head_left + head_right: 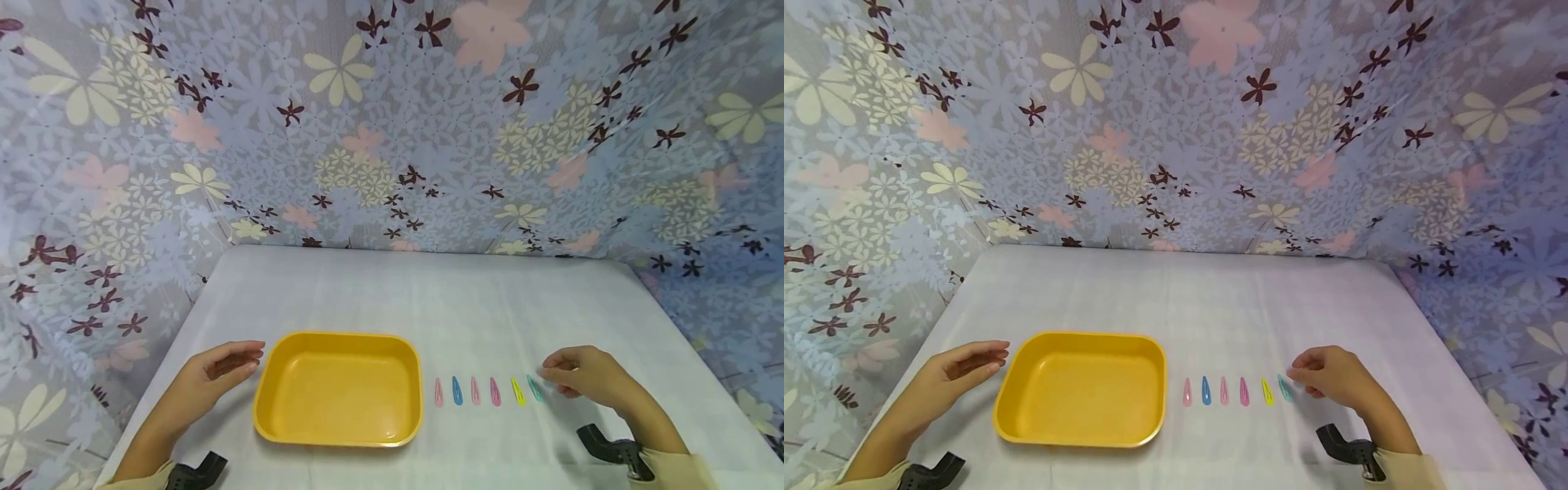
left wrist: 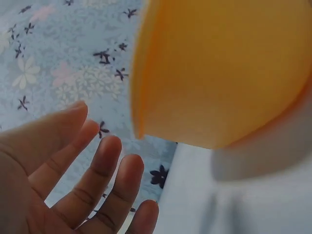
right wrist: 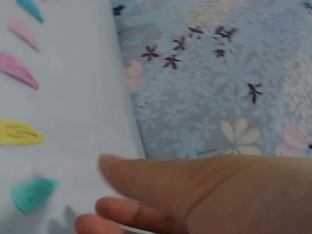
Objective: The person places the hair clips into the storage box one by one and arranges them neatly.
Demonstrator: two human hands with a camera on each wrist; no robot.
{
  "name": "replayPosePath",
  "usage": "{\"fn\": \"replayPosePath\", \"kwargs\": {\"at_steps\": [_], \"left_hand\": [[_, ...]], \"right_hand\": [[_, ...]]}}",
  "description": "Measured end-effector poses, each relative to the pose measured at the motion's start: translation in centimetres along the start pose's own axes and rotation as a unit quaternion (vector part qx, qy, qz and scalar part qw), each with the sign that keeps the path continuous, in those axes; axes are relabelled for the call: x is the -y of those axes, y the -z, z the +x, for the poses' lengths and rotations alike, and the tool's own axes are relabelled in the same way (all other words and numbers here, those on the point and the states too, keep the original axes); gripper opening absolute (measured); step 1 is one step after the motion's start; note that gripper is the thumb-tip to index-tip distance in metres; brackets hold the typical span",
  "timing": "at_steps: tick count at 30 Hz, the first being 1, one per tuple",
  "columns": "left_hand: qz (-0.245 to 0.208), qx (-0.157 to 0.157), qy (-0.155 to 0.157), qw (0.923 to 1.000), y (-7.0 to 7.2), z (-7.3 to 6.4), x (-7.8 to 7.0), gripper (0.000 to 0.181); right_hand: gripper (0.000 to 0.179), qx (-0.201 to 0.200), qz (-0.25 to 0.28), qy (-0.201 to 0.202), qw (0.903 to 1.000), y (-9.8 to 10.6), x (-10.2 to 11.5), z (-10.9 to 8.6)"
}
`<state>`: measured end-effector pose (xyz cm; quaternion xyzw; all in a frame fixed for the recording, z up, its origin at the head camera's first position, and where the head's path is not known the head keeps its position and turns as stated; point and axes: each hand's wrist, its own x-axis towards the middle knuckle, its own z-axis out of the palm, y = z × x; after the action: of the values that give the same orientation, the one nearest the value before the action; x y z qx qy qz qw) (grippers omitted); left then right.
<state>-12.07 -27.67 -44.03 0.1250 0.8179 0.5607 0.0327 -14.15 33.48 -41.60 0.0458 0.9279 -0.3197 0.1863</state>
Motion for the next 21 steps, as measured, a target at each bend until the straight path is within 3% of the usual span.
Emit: {"fn": "replayPosePath", "kwargs": {"at_steps": [5,14,21], "left_hand": [[0.004,0.000,-0.001,1.0000,-0.5,-0.2,0.8,0.044],[-0.014,0.015,0.015,0.9997,-2.0,0.2,2.4,0.045],[-0.035,0.020,-0.014,0.9991,-2.0,0.2,2.5,0.045]], "right_hand": [[0.052,-0.024,-0.006,-0.021,0.9995,-1.8,-0.5,-0.3],[0.042,-0.070,0.001,-0.029,0.9971,-4.0,-0.8,-0.5],[0.041,-0.101,-0.004,-0.036,0.9942,-4.6,-0.3,-0.3]]}}
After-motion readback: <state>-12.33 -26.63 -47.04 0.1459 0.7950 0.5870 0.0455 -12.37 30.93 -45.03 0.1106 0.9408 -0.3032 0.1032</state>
